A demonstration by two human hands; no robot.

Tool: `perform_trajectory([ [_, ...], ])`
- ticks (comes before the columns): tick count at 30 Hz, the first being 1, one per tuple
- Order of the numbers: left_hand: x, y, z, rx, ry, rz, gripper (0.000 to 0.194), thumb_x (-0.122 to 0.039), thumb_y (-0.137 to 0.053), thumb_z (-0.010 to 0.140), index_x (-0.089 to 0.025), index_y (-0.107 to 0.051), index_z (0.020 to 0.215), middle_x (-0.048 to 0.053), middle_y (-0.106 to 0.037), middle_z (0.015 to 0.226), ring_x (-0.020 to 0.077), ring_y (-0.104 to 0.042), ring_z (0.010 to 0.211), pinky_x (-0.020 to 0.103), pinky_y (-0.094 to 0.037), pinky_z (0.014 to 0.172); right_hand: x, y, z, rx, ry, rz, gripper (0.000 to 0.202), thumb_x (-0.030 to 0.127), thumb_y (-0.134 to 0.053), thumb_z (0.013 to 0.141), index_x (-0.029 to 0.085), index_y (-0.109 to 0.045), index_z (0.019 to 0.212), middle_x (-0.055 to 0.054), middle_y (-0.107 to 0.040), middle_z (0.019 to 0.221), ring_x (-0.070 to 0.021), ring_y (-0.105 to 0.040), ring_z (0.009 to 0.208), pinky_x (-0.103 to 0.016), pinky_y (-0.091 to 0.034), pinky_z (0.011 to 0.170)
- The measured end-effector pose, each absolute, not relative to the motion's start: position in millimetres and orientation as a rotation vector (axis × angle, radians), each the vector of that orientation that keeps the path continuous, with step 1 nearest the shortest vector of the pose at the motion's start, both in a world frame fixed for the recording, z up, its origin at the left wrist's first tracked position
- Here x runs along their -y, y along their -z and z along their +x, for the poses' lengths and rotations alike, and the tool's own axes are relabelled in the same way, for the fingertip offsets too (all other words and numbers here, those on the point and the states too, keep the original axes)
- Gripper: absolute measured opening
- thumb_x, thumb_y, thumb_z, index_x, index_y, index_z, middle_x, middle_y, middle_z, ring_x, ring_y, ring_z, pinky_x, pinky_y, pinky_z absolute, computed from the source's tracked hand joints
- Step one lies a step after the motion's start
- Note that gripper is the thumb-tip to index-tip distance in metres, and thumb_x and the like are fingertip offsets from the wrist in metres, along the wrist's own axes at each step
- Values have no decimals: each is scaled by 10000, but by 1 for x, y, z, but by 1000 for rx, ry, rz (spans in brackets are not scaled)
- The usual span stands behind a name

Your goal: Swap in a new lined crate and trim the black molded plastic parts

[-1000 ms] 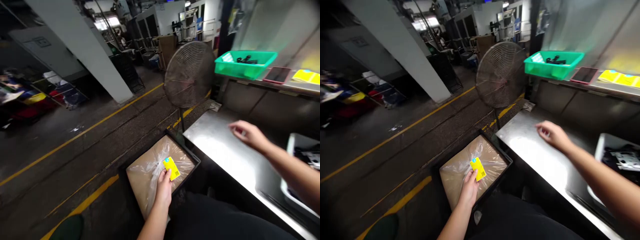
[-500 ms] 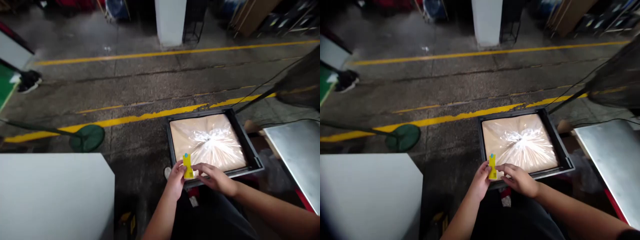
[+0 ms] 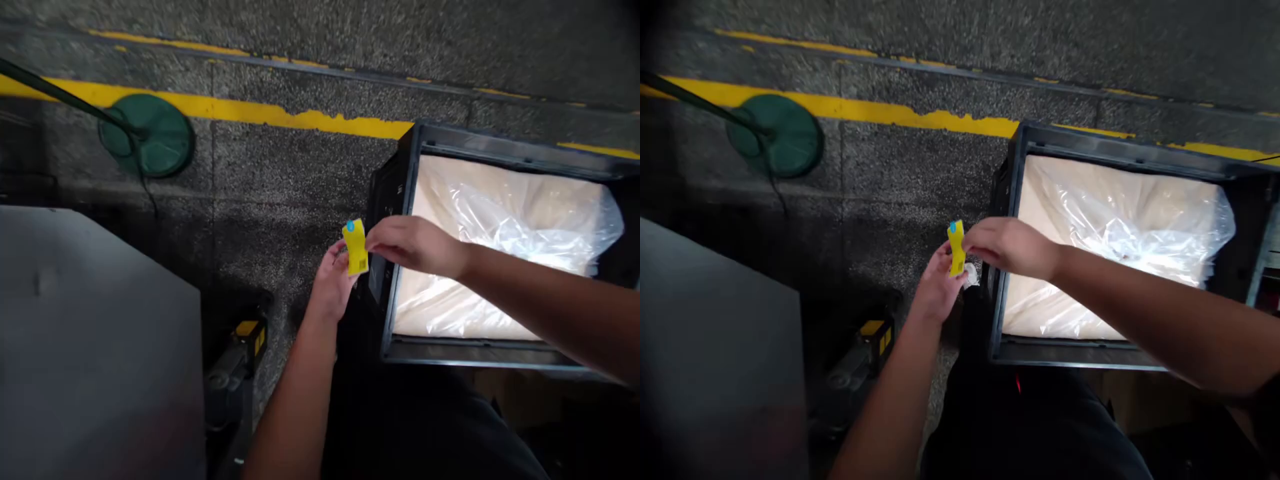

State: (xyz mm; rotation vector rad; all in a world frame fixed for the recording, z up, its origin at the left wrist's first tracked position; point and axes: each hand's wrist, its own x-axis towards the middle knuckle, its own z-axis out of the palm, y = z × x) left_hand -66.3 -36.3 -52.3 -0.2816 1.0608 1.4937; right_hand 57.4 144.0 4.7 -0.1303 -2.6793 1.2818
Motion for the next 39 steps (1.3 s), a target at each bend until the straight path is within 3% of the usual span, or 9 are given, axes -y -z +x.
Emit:
perform_trajectory([
  [3,32,79,-61,-1299,-1513,-221,372,-420,-756,828,-236,-647,1133,18,-670,979,107,-593,794,254,-472,776,-160,0,51,2760,-1136,-246,176,215,-505,1028,170,-673,1053,-87,-720,1022,-195,-663,927,-299,-500,812],
  [6,45,99,-39,-1576,-1318,5,307,-352,-798,778,-212,-660,1014,8,-647,917,111,-562,763,252,-455,748,-164,2,45,3018,-1004,-255,167,187,-517,1000,179,-681,972,-61,-707,911,-195,-637,836,-304,-442,750],
  [9,66,109,-13,-1552,-1110,202,336,-341,-829,738,-204,-659,994,8,-629,889,135,-569,781,261,-448,718,-159,3,38,3234,-937,-93,163,164,-547,963,176,-675,863,-52,-665,827,-199,-593,796,-314,-382,719],
  [13,81,117,7,-1428,-1103,187,339,-406,-805,771,-218,-641,1000,0,-624,875,155,-588,830,282,-452,767,-150,6,32,3302,-976,147,177,155,-535,958,166,-677,853,-73,-649,871,-208,-563,838,-315,-344,708],
  [18,75,137,17,-1319,-1150,75,375,-475,-797,748,-212,-609,937,-24,-576,789,141,-546,738,271,-420,700,-152,5,32,3269,-1089,66,159,148,-541,955,170,-678,877,-66,-645,899,-203,-580,884,-302,-360,734],
  [22,69,143,23,-1358,-1155,71,374,-442,-818,708,-209,-575,872,-52,-505,725,121,-475,676,256,-371,664,-152,3,32,3243,-1127,-23,159,162,-539,967,176,-684,904,-59,-650,919,-200,-590,909,-295,-375,745],
  [28,70,137,16,-1319,-1142,141,329,-435,-799,738,-205,-601,866,-32,-556,745,141,-507,707,265,-375,677,-150,8,32,3301,-1205,99,142,141,-555,951,179,-673,882,-40,-657,923,-190,-608,920,-290,-381,723],
  [32,75,143,12,-1328,-1129,160,273,-470,-710,837,-216,-622,882,-35,-541,701,142,-499,665,271,-373,653,-153,12,33,3314,-1219,123,143,168,-559,963,186,-685,897,-34,-658,935,-188,-611,920,-294,-391,717],
  [39,71,143,17,-1375,-1120,112,255,-339,-796,749,-203,-612,862,-33,-562,747,137,-510,718,264,-394,696,-155,16,33,3303,-1188,144,191,228,-535,1000,190,-695,904,-41,-660,920,-193,-610,900,-304,-401,712],
])
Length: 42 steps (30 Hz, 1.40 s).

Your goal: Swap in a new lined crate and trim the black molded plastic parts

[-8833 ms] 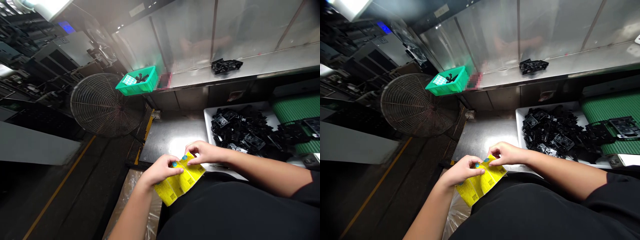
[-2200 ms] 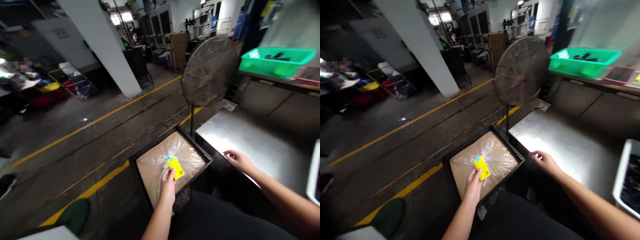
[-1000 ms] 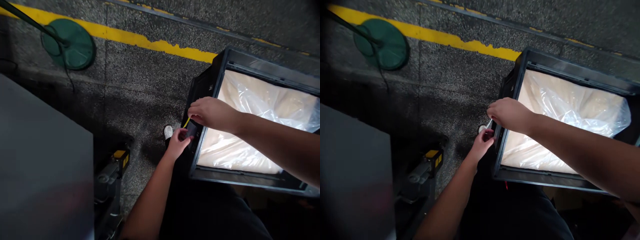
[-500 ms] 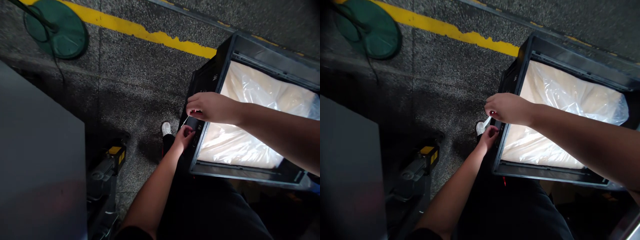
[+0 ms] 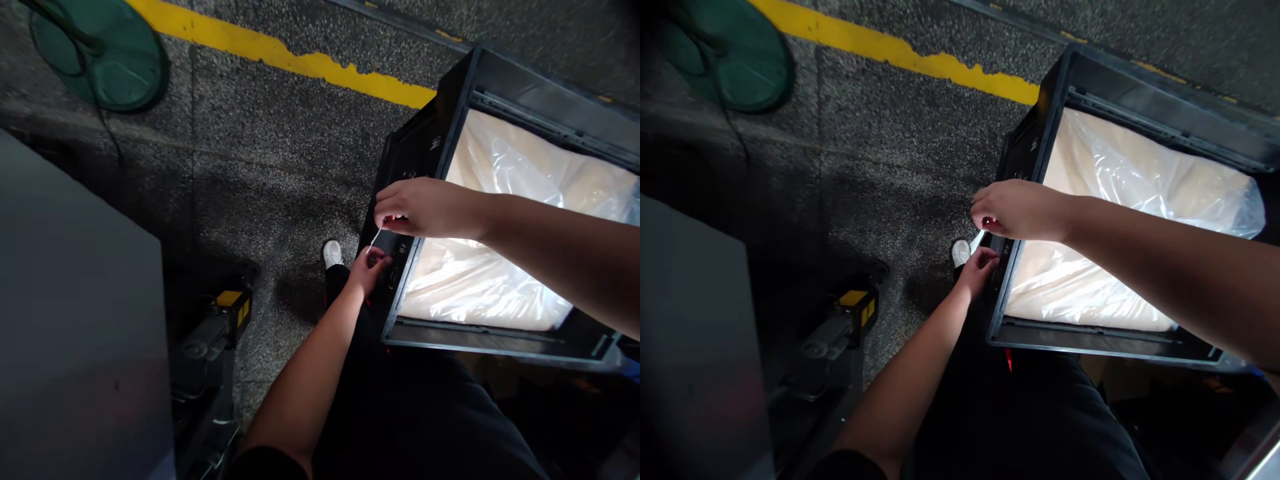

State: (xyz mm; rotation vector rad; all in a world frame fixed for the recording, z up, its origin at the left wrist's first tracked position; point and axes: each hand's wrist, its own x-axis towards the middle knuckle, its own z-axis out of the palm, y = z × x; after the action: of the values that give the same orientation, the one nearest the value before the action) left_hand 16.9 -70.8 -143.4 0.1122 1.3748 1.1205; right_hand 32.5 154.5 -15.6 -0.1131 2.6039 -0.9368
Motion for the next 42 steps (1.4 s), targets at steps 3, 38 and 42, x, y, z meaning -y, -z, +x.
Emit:
perform_trajectory([
  [3,68,143,17,-1340,-1121,97,261,-337,-791,744,-201,-598,855,-31,-573,768,131,-519,726,264,-400,713,-154,16,32,-2602,946,-113,195,230,-532,1003,187,-697,908,-46,-663,930,-196,-611,913,-303,-399,712],
  [38,87,169,-6,-1150,-1057,-298,358,-351,-904,647,-161,-659,825,-2,-635,716,92,-577,634,237,-443,617,-98,47,28,-2420,573,-273,179,84,-668,829,196,-741,710,-33,-702,705,-174,-608,664,-299,-323,558],
  [42,87,171,-7,-1177,-1047,-311,282,-311,-873,685,-186,-673,840,18,-660,716,122,-597,651,258,-475,620,-79,44,17,-2386,499,-264,135,171,-709,870,185,-762,747,-65,-730,795,-207,-628,720,-314,-350,578],
])
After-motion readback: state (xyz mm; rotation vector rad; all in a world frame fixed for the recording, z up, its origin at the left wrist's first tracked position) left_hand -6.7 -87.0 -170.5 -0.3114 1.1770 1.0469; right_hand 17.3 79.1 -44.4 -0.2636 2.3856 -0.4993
